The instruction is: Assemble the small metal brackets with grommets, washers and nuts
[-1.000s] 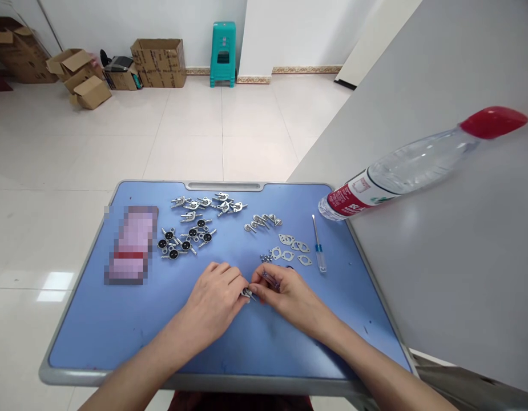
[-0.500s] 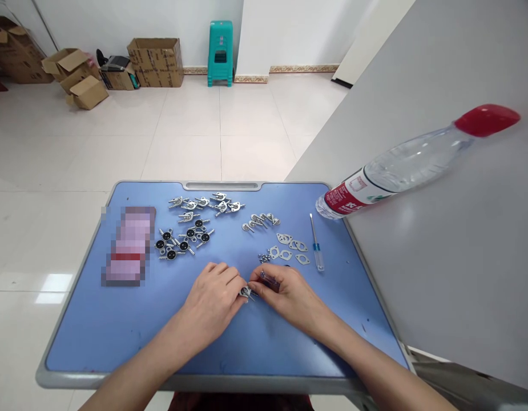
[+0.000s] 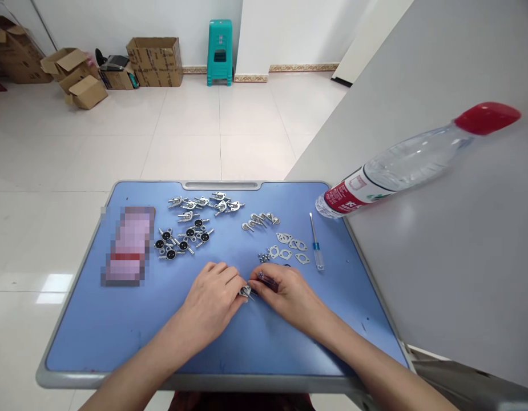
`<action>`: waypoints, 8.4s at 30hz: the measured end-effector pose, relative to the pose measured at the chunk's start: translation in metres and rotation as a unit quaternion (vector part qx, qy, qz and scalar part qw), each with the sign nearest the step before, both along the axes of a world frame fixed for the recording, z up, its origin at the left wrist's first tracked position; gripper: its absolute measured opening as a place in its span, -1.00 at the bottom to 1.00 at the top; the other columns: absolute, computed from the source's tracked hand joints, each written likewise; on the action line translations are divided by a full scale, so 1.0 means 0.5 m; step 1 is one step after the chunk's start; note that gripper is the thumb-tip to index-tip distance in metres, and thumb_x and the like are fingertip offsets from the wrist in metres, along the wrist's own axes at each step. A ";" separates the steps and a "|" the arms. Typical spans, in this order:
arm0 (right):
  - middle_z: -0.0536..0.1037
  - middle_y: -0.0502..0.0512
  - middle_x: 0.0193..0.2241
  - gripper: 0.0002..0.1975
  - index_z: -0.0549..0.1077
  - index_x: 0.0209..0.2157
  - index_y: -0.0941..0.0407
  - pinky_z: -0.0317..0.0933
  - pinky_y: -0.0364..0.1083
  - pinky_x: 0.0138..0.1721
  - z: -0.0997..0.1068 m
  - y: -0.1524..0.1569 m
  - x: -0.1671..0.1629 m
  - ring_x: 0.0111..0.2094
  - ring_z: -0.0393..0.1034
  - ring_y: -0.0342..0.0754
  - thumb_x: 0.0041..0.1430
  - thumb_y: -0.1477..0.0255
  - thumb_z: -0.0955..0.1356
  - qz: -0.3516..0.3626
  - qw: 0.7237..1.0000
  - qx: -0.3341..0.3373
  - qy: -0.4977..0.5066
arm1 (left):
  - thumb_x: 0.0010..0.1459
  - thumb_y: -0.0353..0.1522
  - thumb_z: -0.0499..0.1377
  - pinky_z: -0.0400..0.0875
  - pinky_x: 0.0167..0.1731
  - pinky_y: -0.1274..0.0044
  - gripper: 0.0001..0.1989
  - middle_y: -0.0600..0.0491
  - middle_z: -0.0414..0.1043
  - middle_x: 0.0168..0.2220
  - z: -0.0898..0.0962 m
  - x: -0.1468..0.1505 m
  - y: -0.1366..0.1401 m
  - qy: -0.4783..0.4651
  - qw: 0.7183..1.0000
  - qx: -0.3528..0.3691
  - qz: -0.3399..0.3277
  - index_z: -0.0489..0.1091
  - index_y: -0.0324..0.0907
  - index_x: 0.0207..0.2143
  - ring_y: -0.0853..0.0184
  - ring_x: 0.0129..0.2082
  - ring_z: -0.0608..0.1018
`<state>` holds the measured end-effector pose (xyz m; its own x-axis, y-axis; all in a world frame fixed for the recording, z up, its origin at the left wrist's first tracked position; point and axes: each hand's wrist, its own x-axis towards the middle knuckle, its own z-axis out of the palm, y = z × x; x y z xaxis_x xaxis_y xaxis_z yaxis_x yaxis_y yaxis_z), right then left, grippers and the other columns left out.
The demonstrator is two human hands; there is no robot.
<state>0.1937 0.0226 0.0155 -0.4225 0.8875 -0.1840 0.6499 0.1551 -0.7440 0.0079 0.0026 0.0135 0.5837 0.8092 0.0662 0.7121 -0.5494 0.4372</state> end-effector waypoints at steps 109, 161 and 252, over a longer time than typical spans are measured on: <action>0.56 0.11 -0.32 -0.60 0.22 0.18 0.09 0.32 -0.13 -0.43 0.018 -0.013 0.022 -0.38 0.44 -0.08 0.33 0.50 0.23 0.112 0.921 0.348 0.134 | 0.21 -0.44 0.17 0.22 -0.38 0.44 -0.94 0.08 0.41 -0.39 -0.001 0.003 -0.001 0.006 1.000 0.011 0.014 0.34 -0.19 -0.35 0.27 -0.37 0.40; 0.40 -0.08 -0.53 -0.74 0.33 0.01 0.10 0.23 -0.18 -0.46 0.052 -0.003 0.076 -0.54 0.32 -0.18 0.32 0.53 0.19 -0.062 0.955 0.248 0.150 | 0.23 -0.55 0.08 0.25 -0.09 0.36 -0.76 0.02 0.35 -0.11 0.021 -0.008 0.006 -0.032 0.995 -0.061 -0.074 0.35 -0.10 -0.11 0.23 -0.09 0.37; 0.59 0.03 -0.54 -0.88 0.47 -0.31 0.14 -0.02 -0.13 -0.54 -0.028 0.010 0.042 -0.55 0.46 -0.04 0.19 0.51 0.28 -0.004 0.962 0.212 -0.173 | 0.19 -0.53 0.10 0.26 -0.37 0.46 -0.91 0.06 0.41 -0.39 -0.008 0.014 -0.003 -0.078 0.997 0.017 -0.017 0.35 -0.21 -0.35 0.29 -0.35 0.38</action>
<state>0.2146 0.0277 0.0016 -0.3931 0.9170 0.0674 0.8497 0.3903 -0.3546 0.0149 0.0010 0.0095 0.5916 0.7848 0.1846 0.6175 -0.5883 0.5222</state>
